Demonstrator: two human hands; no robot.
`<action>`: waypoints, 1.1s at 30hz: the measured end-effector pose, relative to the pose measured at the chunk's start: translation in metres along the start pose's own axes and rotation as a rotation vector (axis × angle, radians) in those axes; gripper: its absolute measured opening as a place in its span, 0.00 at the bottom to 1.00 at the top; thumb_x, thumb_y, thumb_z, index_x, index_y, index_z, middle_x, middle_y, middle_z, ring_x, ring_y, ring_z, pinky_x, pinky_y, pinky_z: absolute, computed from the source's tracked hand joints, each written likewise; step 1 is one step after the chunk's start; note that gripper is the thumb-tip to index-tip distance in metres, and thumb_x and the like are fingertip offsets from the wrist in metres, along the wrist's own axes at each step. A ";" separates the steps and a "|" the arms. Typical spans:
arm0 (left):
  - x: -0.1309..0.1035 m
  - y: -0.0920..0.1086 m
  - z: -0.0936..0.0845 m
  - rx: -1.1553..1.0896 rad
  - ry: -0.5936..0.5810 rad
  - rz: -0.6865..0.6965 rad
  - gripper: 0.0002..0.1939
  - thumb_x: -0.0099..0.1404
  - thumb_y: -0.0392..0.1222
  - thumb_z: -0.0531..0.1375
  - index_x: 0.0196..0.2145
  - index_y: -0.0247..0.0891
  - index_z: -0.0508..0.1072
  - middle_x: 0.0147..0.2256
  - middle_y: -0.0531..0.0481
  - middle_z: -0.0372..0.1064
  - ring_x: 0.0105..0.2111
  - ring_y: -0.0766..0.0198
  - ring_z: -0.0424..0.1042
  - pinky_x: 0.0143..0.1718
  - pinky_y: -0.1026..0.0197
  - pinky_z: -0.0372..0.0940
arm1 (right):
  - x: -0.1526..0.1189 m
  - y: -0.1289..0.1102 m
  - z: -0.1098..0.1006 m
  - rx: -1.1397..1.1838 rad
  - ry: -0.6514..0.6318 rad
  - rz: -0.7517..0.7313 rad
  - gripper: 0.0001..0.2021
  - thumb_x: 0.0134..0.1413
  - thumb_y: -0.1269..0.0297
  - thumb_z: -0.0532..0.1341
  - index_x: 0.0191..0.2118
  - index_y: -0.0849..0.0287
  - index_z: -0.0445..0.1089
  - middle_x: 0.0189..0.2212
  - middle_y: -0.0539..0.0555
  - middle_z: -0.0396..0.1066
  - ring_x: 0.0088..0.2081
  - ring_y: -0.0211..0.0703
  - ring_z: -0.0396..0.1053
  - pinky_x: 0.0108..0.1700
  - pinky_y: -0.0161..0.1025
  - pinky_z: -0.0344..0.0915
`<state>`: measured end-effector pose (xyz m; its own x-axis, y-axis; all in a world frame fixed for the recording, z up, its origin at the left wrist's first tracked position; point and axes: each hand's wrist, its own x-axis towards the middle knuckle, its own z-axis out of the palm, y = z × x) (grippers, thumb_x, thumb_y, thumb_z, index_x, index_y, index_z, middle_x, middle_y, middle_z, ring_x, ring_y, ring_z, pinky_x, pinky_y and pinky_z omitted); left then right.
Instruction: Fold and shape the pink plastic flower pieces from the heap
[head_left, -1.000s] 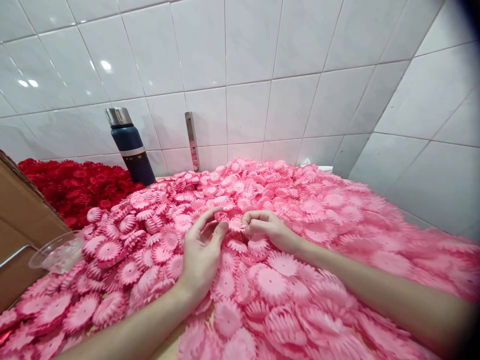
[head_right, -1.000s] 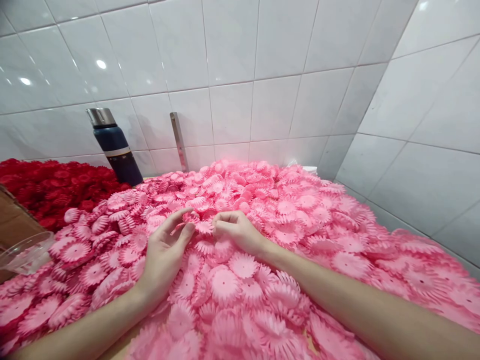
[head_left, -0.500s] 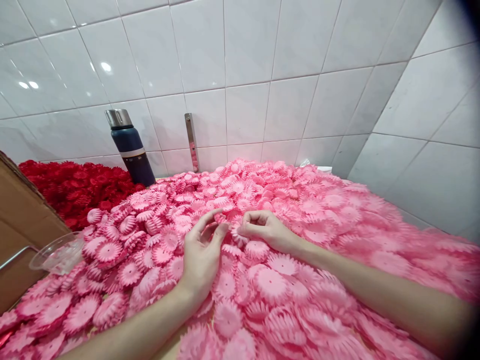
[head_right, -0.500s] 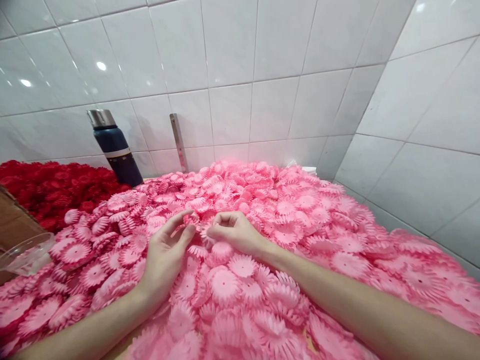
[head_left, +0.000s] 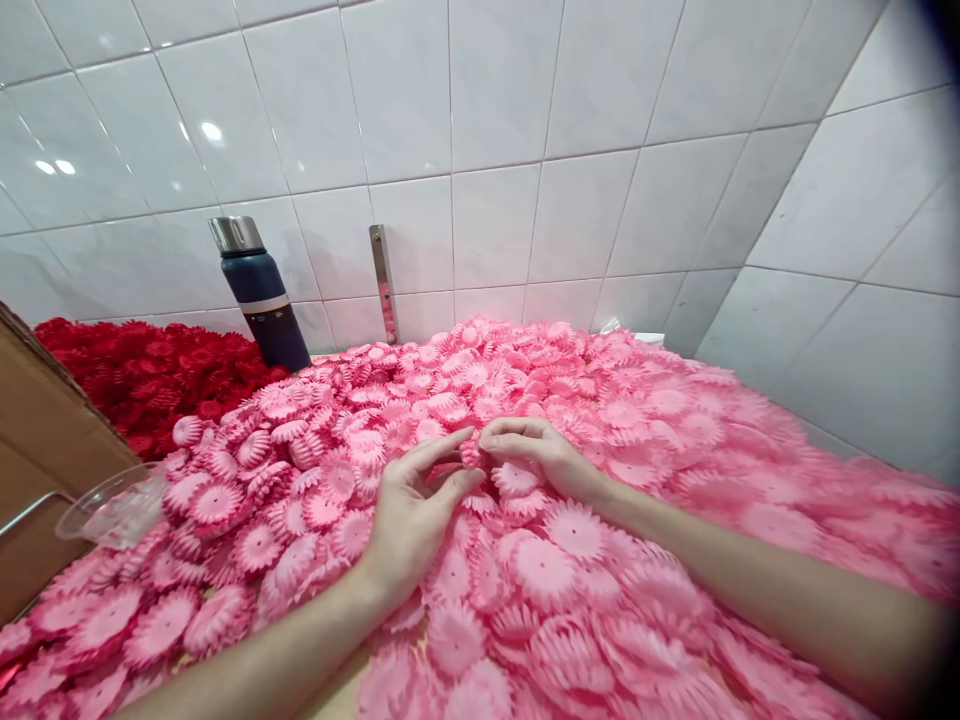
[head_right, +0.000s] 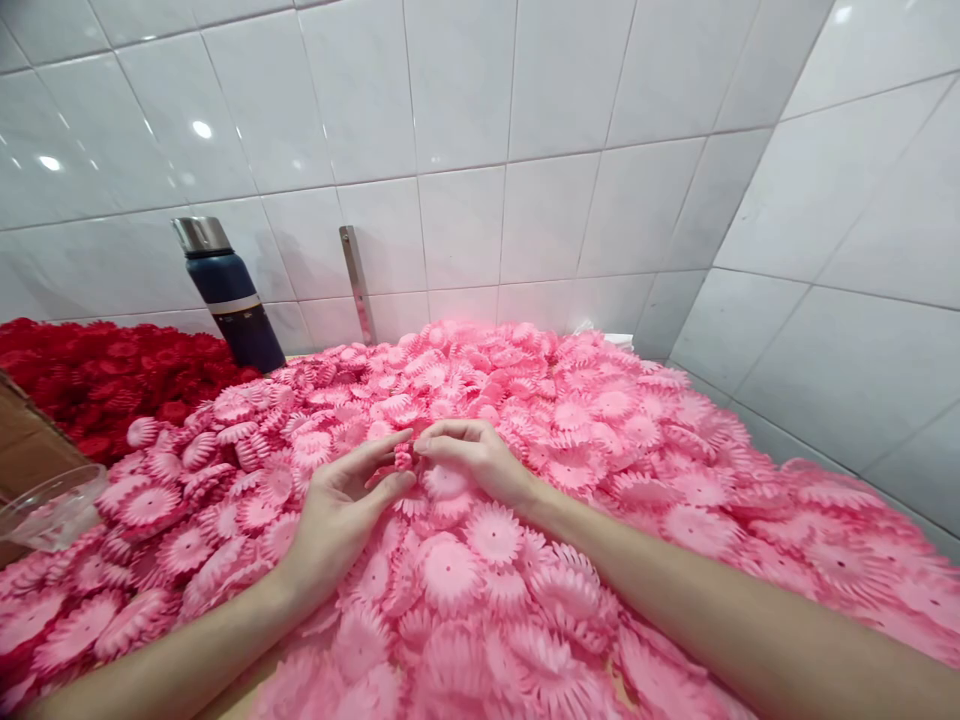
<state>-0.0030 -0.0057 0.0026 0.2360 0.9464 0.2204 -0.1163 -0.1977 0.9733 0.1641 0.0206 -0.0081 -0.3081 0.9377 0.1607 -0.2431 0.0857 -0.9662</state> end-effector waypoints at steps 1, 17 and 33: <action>0.000 0.000 0.000 0.003 -0.007 0.004 0.16 0.54 0.34 0.65 0.42 0.41 0.76 0.42 0.49 0.75 0.42 0.62 0.73 0.44 0.61 0.68 | 0.000 0.000 0.000 0.009 0.007 0.010 0.04 0.43 0.65 0.65 0.26 0.59 0.75 0.25 0.50 0.72 0.29 0.36 0.68 0.35 0.34 0.63; -0.001 0.002 0.002 0.025 -0.024 0.030 0.15 0.54 0.32 0.64 0.41 0.39 0.77 0.43 0.48 0.75 0.42 0.61 0.73 0.44 0.61 0.69 | 0.000 0.002 0.001 0.062 0.032 0.042 0.05 0.37 0.63 0.68 0.24 0.59 0.76 0.23 0.50 0.74 0.26 0.35 0.68 0.33 0.33 0.65; -0.001 0.003 0.002 0.018 -0.034 0.020 0.15 0.54 0.32 0.64 0.41 0.39 0.77 0.43 0.47 0.75 0.42 0.59 0.73 0.45 0.59 0.69 | -0.001 0.000 0.001 0.040 0.012 0.049 0.05 0.38 0.64 0.67 0.23 0.59 0.76 0.23 0.51 0.73 0.27 0.36 0.68 0.32 0.34 0.64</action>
<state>-0.0017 -0.0074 0.0054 0.2669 0.9329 0.2417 -0.1042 -0.2214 0.9696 0.1631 0.0195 -0.0076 -0.3096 0.9444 0.1105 -0.2648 0.0260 -0.9639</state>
